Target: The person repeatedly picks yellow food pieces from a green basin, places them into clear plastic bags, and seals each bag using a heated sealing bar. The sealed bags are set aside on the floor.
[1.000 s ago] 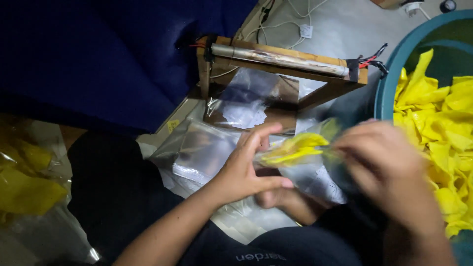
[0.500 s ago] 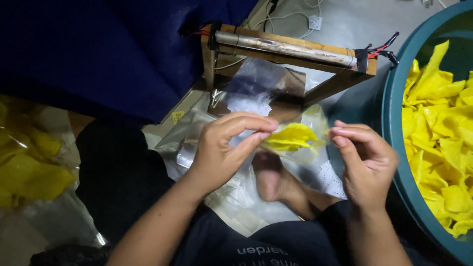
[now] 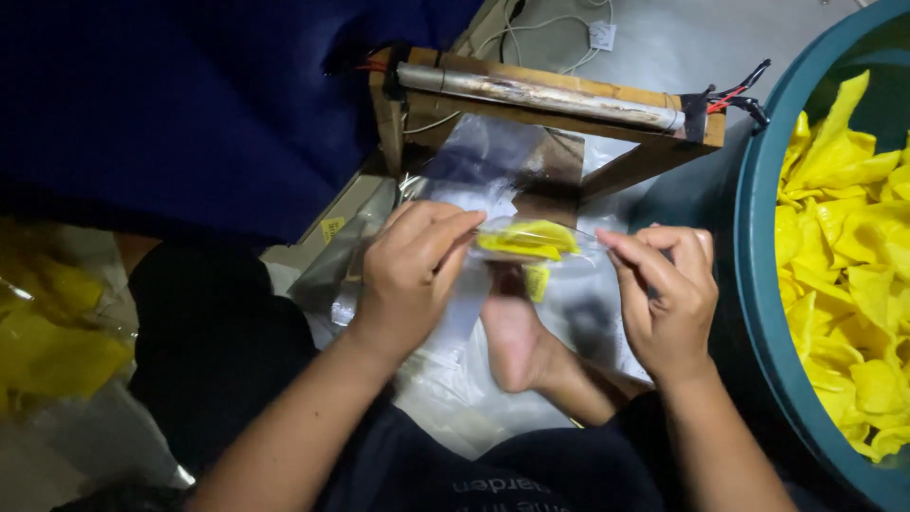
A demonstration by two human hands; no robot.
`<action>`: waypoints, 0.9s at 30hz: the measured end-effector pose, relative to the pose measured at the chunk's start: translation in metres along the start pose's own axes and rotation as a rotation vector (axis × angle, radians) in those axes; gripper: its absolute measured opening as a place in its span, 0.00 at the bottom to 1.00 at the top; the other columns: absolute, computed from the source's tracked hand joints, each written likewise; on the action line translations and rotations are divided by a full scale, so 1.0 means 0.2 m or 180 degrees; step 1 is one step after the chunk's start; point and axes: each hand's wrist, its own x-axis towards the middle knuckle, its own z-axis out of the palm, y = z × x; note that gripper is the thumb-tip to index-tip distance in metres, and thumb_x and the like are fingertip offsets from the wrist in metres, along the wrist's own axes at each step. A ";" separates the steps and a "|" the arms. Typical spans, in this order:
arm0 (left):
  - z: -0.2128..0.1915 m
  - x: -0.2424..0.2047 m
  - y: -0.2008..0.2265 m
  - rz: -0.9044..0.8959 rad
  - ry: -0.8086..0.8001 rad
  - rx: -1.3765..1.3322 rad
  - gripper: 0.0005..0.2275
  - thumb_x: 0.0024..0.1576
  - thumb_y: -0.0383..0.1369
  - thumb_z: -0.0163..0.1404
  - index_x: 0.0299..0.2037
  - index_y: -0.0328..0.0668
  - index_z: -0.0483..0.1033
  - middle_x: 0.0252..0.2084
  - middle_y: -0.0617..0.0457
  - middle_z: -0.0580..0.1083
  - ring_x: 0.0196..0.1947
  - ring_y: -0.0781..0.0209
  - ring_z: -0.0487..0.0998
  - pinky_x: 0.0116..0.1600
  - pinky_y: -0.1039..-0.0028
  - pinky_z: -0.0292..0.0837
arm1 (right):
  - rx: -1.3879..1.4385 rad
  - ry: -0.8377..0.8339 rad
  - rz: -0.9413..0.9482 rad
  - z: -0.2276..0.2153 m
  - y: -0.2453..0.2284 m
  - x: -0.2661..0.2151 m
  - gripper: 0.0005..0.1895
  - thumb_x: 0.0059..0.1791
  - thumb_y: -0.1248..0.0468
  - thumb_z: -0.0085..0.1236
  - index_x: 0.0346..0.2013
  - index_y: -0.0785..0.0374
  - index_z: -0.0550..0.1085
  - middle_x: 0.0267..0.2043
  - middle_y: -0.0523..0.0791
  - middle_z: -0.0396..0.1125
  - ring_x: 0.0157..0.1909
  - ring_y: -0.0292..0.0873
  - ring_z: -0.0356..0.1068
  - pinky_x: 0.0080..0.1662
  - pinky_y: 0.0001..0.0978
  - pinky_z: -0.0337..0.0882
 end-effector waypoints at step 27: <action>0.52 0.26 -0.23 -0.3209 0.1491 -0.3825 0.05 0.57 0.28 0.59 0.39 0.36 0.79 0.28 0.58 0.73 0.29 0.68 0.80 0.42 0.67 0.85 | 0.2814 0.2030 0.3032 0.37 0.17 0.30 0.05 0.49 0.66 0.69 0.36 0.62 0.79 0.33 0.42 0.75 0.34 0.30 0.74 0.38 0.19 0.75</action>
